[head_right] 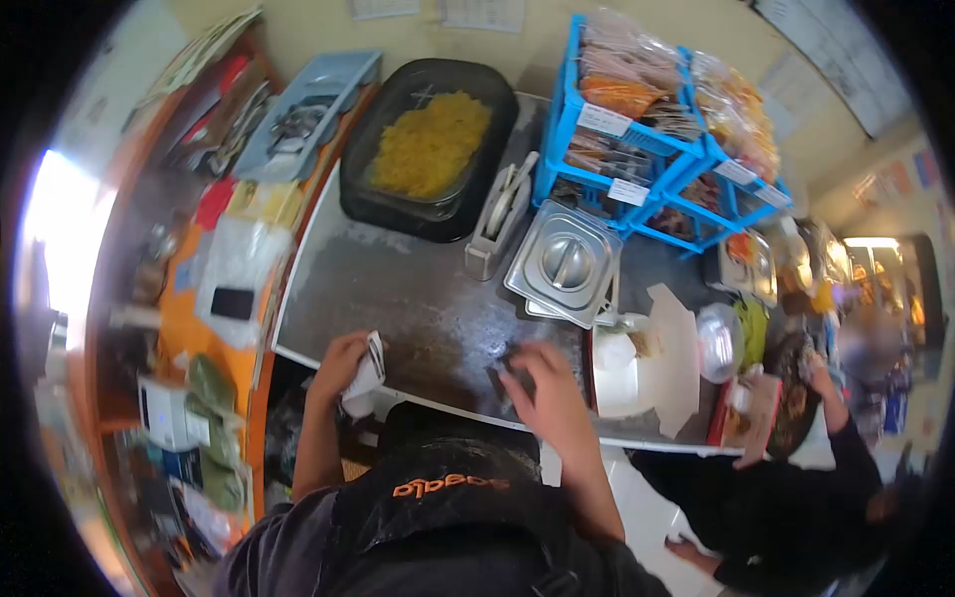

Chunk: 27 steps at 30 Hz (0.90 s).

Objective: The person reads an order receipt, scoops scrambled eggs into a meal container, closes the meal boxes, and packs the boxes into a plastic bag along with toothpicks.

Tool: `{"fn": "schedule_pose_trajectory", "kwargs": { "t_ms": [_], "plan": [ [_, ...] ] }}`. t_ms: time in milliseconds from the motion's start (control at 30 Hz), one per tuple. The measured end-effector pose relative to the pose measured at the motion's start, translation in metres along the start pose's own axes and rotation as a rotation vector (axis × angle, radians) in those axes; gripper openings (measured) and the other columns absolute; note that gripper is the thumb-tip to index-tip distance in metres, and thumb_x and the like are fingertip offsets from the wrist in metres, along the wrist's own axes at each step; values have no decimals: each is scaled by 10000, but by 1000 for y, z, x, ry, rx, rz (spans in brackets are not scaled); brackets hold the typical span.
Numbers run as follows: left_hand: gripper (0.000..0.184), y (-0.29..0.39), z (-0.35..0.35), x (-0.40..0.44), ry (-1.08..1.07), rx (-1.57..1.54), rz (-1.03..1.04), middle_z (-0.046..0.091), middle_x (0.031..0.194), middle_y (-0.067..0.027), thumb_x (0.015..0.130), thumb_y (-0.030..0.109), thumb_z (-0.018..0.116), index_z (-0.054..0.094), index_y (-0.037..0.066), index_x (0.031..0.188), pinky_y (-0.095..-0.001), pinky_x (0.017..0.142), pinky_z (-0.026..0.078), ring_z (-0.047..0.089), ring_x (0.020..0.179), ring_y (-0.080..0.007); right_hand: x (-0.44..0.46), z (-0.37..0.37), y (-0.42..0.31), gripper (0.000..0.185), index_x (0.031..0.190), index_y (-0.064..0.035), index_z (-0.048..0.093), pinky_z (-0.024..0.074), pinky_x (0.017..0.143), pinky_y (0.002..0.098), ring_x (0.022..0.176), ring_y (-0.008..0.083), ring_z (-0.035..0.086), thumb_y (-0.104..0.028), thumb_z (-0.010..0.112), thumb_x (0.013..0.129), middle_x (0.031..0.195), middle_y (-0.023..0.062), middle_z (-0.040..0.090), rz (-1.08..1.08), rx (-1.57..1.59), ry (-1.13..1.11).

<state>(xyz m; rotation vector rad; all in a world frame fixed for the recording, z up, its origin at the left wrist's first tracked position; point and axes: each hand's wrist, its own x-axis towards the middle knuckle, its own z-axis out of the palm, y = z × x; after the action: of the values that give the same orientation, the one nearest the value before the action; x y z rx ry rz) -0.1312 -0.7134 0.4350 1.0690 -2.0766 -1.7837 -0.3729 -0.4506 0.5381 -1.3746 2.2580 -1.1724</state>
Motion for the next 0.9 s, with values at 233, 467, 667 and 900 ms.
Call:
{"fn": "schedule_pose_trajectory", "kwargs": {
  "t_ms": [233,467,667,900],
  "plan": [
    [444,19,-32,12,-172,78,-122,626,639,-43,1001,345,490,716,-28,919,-272,553,443,548,546,-99,75,6,64,440,997,9,624,481,842,447,975,398,597,-361,738,787,959,226,639,420,-472,499],
    [395,28,-44,27,-183,325,35,663,745,-88,981,324,518,697,-28,973,-303,662,458,580,696,-139,123,48,109,394,1098,-39,570,526,694,504,739,414,650,-245,668,776,809,223,670,558,-546,450],
    [345,17,-36,21,-55,-22,-80,620,785,-11,994,291,511,688,-3,1025,-263,672,431,544,729,-104,28,71,2,397,1113,-48,519,520,666,506,727,394,660,-174,631,753,817,217,665,396,-367,-46],
    [286,59,19,33,-68,179,112,656,922,-55,975,246,553,662,4,1082,-253,744,444,578,840,-115,2,121,60,281,1072,-57,558,539,579,405,781,292,672,-152,584,810,879,137,657,-29,-516,-222]
  ]
}}
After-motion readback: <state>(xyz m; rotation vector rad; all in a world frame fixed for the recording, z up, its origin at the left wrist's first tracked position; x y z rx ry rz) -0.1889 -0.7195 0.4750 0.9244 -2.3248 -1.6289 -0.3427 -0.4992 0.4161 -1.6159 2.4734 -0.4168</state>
